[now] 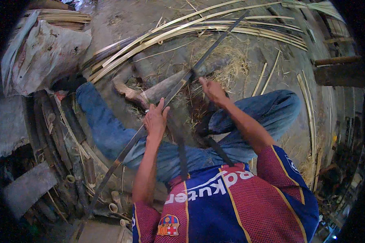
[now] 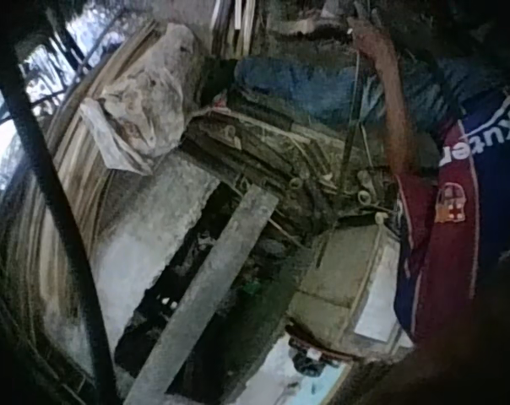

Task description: The person sits on the floor and uses a knife to split long bamboo strips into thinner pieces. They repeatedly hold the bamboo against a wooden block, draw the knife along the strip, and separate the resulting pieces.

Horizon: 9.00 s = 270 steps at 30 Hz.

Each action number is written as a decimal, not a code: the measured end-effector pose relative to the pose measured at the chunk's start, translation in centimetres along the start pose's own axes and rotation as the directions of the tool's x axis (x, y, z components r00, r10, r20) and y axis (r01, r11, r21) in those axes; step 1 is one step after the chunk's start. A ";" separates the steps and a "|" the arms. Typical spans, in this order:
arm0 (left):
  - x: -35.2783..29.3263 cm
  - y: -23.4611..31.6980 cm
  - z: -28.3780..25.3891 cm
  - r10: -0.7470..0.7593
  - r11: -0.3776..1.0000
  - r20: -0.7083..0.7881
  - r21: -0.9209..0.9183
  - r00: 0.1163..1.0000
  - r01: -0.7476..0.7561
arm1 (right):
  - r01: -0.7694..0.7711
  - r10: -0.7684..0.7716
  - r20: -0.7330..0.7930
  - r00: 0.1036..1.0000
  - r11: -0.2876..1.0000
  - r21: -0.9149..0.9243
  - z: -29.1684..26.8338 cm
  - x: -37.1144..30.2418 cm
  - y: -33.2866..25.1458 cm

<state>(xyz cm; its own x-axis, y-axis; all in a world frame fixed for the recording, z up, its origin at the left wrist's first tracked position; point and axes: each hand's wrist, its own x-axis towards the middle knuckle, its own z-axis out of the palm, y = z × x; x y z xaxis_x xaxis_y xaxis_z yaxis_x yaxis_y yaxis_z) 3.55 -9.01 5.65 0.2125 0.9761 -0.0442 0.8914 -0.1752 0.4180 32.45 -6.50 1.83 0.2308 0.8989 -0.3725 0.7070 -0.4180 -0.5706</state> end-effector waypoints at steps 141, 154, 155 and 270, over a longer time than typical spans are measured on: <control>-3.1 -4.7 -7.7 -0.215 0.944 0.328 -0.173 0.920 0.282 | 0.174 -0.175 -0.069 0.982 0.985 -0.012 -0.5 -1.1 3.9; -8.2 -12.0 -19.5 -0.169 0.870 0.425 -0.359 0.889 0.337 | -0.099 0.098 -0.313 0.945 0.995 0.011 -0.8 1.5 7.2; -10.3 -13.7 -22.4 -0.284 0.853 0.449 -0.285 0.847 0.437 | -0.082 0.075 -0.246 0.966 0.997 -0.015 -2.1 1.1 5.4; -0.4 -2.7 -7.4 0.036 0.947 0.154 -0.321 0.987 0.015 | 0.056 0.436 -0.516 0.737 0.721 0.690 -4.0 1.7 2.2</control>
<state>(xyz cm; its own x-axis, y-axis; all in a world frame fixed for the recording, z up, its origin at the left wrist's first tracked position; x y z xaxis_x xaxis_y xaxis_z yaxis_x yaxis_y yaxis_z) -1.87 -8.03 11.23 0.3039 0.9378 -0.1678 0.7190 -0.1102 0.6862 37.09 -5.43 2.87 0.8236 0.5482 -0.1456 0.0617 -0.3417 -0.9378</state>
